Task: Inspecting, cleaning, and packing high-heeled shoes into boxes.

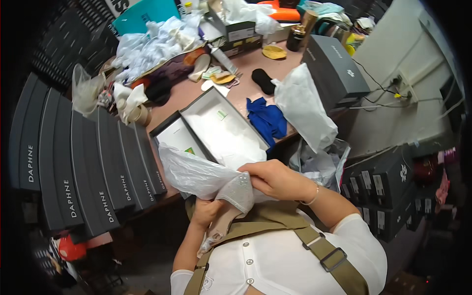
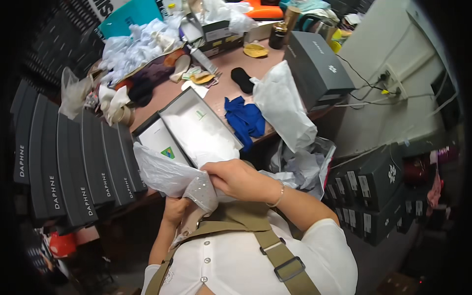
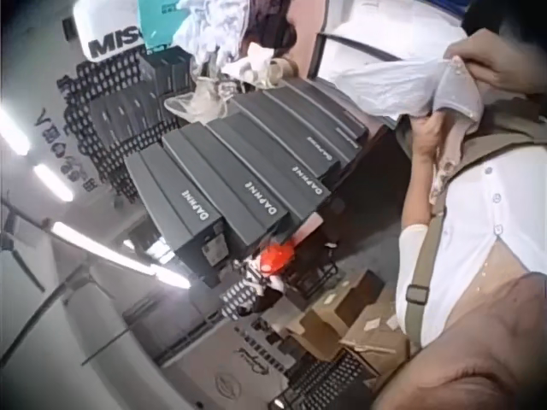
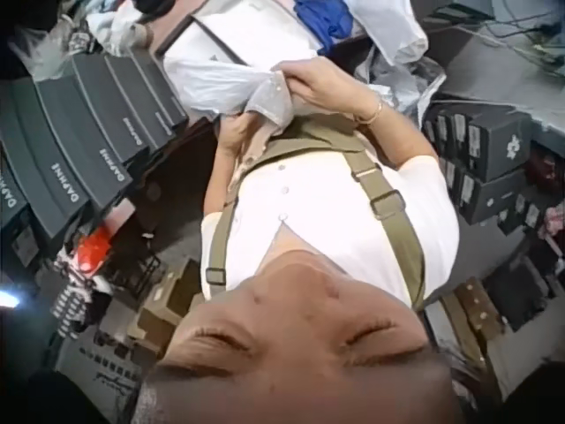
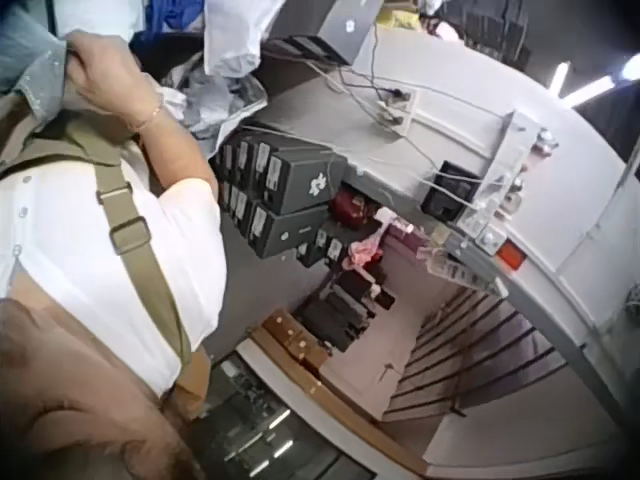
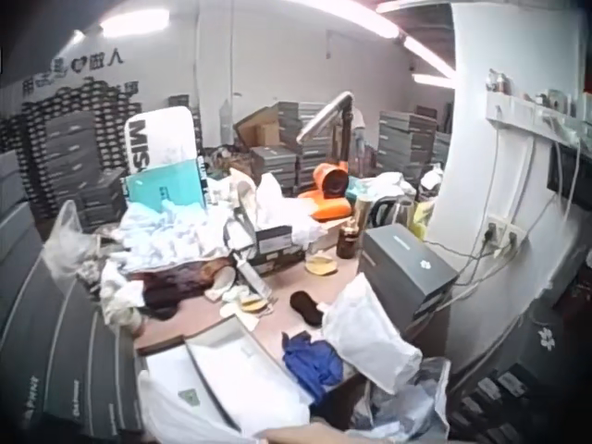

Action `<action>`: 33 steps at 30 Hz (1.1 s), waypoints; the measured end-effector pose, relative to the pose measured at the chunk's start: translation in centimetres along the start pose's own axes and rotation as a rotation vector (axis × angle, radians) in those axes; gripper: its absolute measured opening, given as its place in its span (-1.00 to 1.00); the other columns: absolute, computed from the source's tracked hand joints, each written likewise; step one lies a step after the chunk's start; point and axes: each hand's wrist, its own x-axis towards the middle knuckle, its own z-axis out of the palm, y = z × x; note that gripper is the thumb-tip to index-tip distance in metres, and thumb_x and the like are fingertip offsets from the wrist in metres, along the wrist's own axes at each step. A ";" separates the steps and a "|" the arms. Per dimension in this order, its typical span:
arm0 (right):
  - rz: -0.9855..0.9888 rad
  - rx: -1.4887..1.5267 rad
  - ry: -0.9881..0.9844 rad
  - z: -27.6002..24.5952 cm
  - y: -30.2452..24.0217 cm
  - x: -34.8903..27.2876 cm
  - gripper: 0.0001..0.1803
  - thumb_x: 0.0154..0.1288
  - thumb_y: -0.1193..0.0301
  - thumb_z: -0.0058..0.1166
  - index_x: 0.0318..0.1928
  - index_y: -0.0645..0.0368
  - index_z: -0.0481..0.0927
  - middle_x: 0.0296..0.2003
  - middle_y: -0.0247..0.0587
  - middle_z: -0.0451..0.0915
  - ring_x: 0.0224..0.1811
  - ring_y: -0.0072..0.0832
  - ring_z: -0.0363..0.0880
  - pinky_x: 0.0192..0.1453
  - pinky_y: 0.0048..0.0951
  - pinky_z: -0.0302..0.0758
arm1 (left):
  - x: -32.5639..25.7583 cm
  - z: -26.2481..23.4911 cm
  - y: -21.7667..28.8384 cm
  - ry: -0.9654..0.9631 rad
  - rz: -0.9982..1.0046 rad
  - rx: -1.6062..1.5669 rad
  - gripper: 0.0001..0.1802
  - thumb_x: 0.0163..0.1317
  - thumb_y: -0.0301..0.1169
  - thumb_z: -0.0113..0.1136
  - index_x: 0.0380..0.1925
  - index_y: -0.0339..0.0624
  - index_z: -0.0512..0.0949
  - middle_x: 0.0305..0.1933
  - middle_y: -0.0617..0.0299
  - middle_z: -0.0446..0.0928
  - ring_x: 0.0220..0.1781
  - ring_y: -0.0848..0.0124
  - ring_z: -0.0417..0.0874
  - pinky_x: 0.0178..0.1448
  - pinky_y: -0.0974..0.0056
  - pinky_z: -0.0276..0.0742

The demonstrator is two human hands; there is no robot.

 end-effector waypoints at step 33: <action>0.197 0.375 -0.294 -3.3 4.9 7.0 -0.76 0.32 0.47 -0.07 -0.06 0.25 0.55 -0.33 -0.02 0.64 -0.30 -0.21 0.64 -0.18 -0.38 0.51 | 2.6 0.3 5.1 0.101 0.085 0.305 -0.51 0.10 -0.75 -0.09 0.08 -0.34 0.47 0.19 0.03 0.43 0.24 0.24 0.43 0.32 0.24 0.30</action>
